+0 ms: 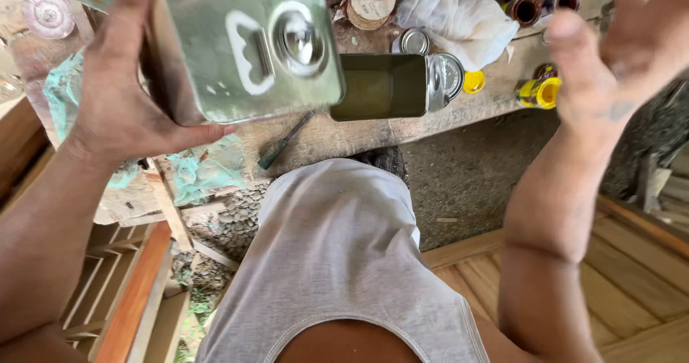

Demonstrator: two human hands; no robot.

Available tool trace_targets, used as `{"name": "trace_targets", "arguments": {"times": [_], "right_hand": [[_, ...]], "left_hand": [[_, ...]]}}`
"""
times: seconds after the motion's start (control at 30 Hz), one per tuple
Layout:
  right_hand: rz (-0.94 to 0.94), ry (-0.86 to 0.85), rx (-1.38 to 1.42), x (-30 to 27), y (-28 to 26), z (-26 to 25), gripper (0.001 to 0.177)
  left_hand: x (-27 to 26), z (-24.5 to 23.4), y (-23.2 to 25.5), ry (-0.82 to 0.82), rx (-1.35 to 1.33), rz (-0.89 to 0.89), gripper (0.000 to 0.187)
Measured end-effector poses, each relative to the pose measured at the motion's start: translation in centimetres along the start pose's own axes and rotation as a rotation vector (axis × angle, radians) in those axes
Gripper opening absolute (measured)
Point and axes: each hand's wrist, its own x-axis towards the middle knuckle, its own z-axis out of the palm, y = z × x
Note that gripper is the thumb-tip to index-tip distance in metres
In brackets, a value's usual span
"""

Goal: The person pours a clear liquid from a large metal can into a smaller metal container, then adds a dark liquid from a small jar. The person uses a wooden stick to stir the mixture in the small jar.

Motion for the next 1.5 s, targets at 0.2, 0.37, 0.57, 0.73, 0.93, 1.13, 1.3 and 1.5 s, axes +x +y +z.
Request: {"name": "trace_targets", "arguments": {"times": [0.2, 0.37, 0.57, 0.73, 0.93, 1.13, 1.3, 1.5], "right_hand": [[0.371, 0.238, 0.050, -19.0, 1.8, 0.2, 0.072], [0.746, 0.211, -0.107, -31.1, -0.1, 2.0, 0.063], [1.155, 0.074, -0.162, -40.7, -3.4, 5.6, 0.071], [1.451, -0.014, -0.161, -45.4, -2.4, 6.9, 0.074], [1.594, -0.047, -0.118, -48.5, -1.7, 6.6, 0.075], [1.676, -0.053, -0.054, -50.3, -0.9, 6.4, 0.075], [1.834, 0.055, 0.108, -51.0, -0.3, 6.4, 0.075], [1.956, 0.022, 0.147, -51.9, -0.9, 6.2, 0.072]], "left_hand": [[2.5, 0.7, 0.4, -0.350, 0.075, -0.088, 0.122], [5.0, 1.8, 1.1, -0.481, 0.159, -0.104, 0.124], [9.4, 2.6, 2.4, -0.651, 0.375, -0.046, 0.133], [11.7, 3.2, 3.1, -0.830, 0.545, -0.139, 0.141], [13.0, 3.8, 3.3, -0.893, 0.654, -0.082, 0.146], [13.5, 4.4, 3.8, -0.909, 0.733, -0.075, 0.153], [14.3, 4.4, 4.3, -0.906, 0.692, -0.068, 0.148], [14.9, 4.9, 5.3, -0.950, 0.790, -0.065, 0.145]]}}
